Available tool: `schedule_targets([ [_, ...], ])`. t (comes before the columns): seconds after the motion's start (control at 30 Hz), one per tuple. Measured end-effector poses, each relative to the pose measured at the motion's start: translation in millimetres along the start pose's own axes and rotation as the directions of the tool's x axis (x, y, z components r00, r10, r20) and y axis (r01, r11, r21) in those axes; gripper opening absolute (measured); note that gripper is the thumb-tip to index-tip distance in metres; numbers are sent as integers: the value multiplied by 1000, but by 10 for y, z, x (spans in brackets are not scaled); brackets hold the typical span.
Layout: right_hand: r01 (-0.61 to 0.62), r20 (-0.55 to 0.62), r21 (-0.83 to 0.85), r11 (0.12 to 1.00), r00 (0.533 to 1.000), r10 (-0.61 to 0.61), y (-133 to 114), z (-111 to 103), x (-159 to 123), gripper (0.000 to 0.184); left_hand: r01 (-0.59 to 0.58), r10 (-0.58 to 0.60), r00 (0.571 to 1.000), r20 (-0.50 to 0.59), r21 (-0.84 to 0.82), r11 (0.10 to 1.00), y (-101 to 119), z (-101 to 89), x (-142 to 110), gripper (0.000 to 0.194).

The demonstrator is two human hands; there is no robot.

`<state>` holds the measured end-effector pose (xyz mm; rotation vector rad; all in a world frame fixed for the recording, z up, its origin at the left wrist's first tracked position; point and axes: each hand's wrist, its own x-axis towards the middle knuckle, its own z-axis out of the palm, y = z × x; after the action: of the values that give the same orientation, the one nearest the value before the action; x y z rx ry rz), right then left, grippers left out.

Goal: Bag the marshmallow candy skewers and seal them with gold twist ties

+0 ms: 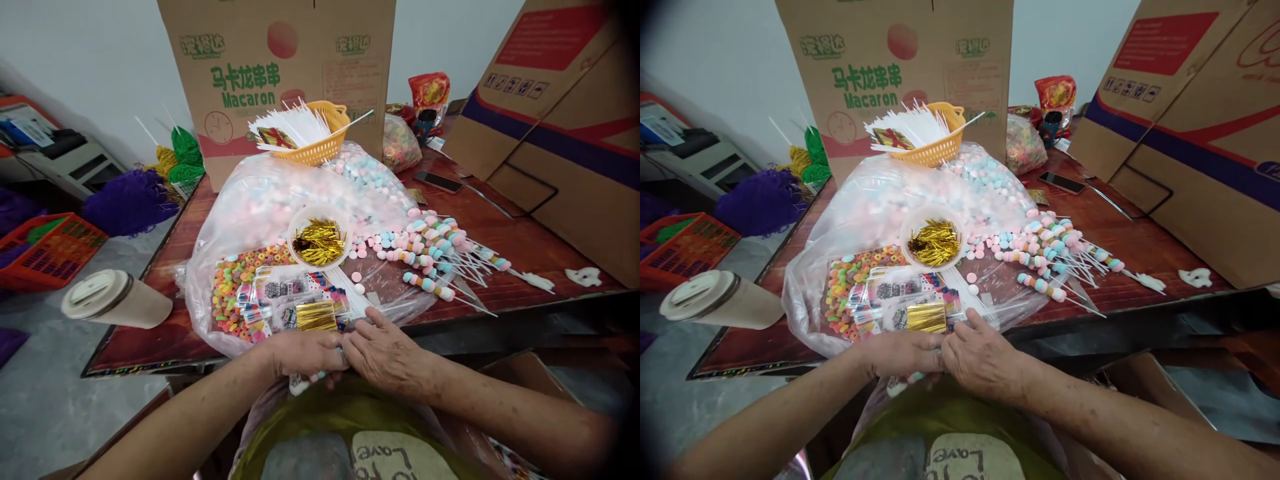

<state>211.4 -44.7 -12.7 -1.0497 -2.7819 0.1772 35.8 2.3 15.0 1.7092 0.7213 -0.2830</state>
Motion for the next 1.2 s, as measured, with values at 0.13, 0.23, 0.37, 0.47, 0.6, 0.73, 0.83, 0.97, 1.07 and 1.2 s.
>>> schedule_targets([
  [0.13, -402, 336, 524, 751, 908, 252, -45, 34, 174, 13, 88, 264, 899, -350, 734, 673, -124, 78, -96, 9],
  [0.23, -510, 527, 732, 452, 844, 97, 16, -19, 334, 17, 125, 575, 729, -372, 898, 422, -290, 144, -189, 11],
  [0.37, -527, 567, 722, 449, 822, 53, 334, -242, 671, 26, 57, 683, 431, -589, 774, 631, -506, 142, -230, 19],
  [0.47, -602, 311, 440, 667, 799, 515, 683, -339, 1101, 30, -148, 267, 374, -888, 227, 962, -583, 81, -184, 21],
  [0.6, -724, 135, 180, 666, 689, 713, 996, -187, 1615, 22, -374, -399, 438, -805, -567, 734, -561, -40, -111, 20],
  [0.73, -705, 43, 95, 703, 708, 704, 1043, -139, 1624, 22, -477, -613, 508, -605, -790, 384, -494, -153, -106, 32],
  [0.83, -619, 3, 110, 777, 782, 623, 874, -287, 1334, 24, -507, -593, 525, -611, -784, 359, -458, -188, -95, 32],
  [0.97, -236, -57, 473, 849, 953, 296, 370, -338, 901, 25, -494, -531, 548, -647, -762, 419, -376, -129, -17, 27],
  [1.07, -36, -241, 670, 742, 934, 263, 62, -162, 718, 29, -437, -466, 557, -688, -720, 539, -285, -29, 23, 21],
  [1.2, -128, -151, 821, 557, 891, 427, -15, 23, 596, 36, -304, -381, 608, -697, -648, 698, -183, 103, -27, 14],
])
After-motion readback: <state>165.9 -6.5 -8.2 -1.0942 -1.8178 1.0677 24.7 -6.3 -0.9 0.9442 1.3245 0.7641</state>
